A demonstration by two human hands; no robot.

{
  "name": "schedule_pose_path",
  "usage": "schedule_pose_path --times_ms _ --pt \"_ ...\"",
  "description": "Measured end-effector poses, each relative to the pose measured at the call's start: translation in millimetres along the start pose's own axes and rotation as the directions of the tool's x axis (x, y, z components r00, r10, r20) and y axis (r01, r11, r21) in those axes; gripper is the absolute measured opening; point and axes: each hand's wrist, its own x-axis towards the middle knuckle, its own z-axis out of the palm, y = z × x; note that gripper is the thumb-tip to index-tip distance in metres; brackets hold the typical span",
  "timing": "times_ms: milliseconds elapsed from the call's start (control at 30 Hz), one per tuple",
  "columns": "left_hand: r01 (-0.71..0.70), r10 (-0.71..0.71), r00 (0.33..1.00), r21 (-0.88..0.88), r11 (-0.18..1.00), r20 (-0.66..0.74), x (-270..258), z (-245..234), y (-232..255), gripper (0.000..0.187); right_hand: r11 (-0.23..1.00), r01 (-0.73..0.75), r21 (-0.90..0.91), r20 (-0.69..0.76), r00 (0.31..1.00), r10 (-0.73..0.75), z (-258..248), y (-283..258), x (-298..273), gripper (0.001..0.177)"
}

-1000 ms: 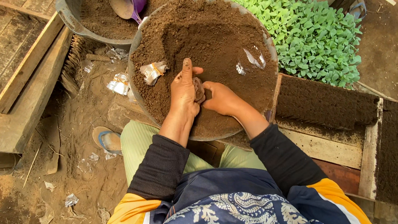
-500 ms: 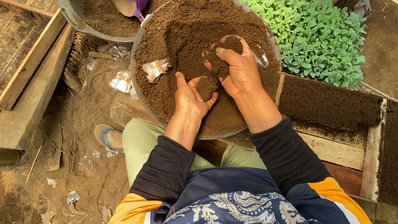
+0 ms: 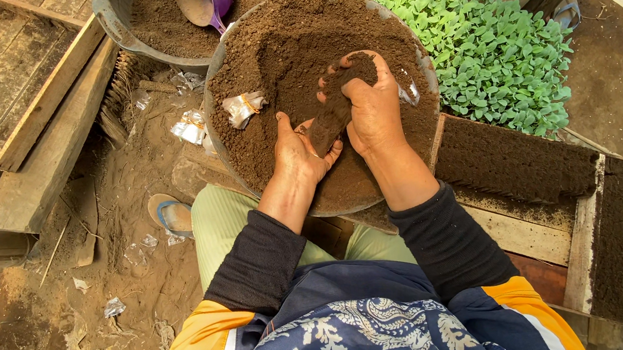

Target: The person scoops soil from a large basin and fills small plastic pouches by hand. They then place the filled pouches into a wooden tray. The person repeats this process multiple times, handling the soil and pouches directly.

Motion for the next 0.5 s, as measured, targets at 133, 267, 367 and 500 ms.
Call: schedule_pose_path --times_ms 133,267,367,500 --pt "0.023 -0.023 1.000 -0.079 0.997 -0.005 -1.3 1.7 0.9 0.074 0.999 0.016 -0.036 0.033 0.999 -0.015 -0.9 -2.7 -3.9 0.024" --pt "-0.030 0.029 0.999 -0.045 0.999 -0.030 0.9 5.5 1.6 0.067 0.921 0.152 -0.359 0.236 0.969 -0.068 -3.2 -12.4 -15.5 0.022" --pt "-0.077 0.076 0.996 -0.022 0.997 -0.053 2.0 5.7 3.0 0.062 0.619 0.299 -0.727 0.345 0.937 -0.047 -13.9 -16.2 -20.8 0.026" --pt "-0.250 0.248 0.968 0.100 0.963 0.030 6.9 0.0 0.2 0.047 0.207 0.402 -0.892 0.444 0.864 0.236 -24.7 -16.8 -25.2 0.030"
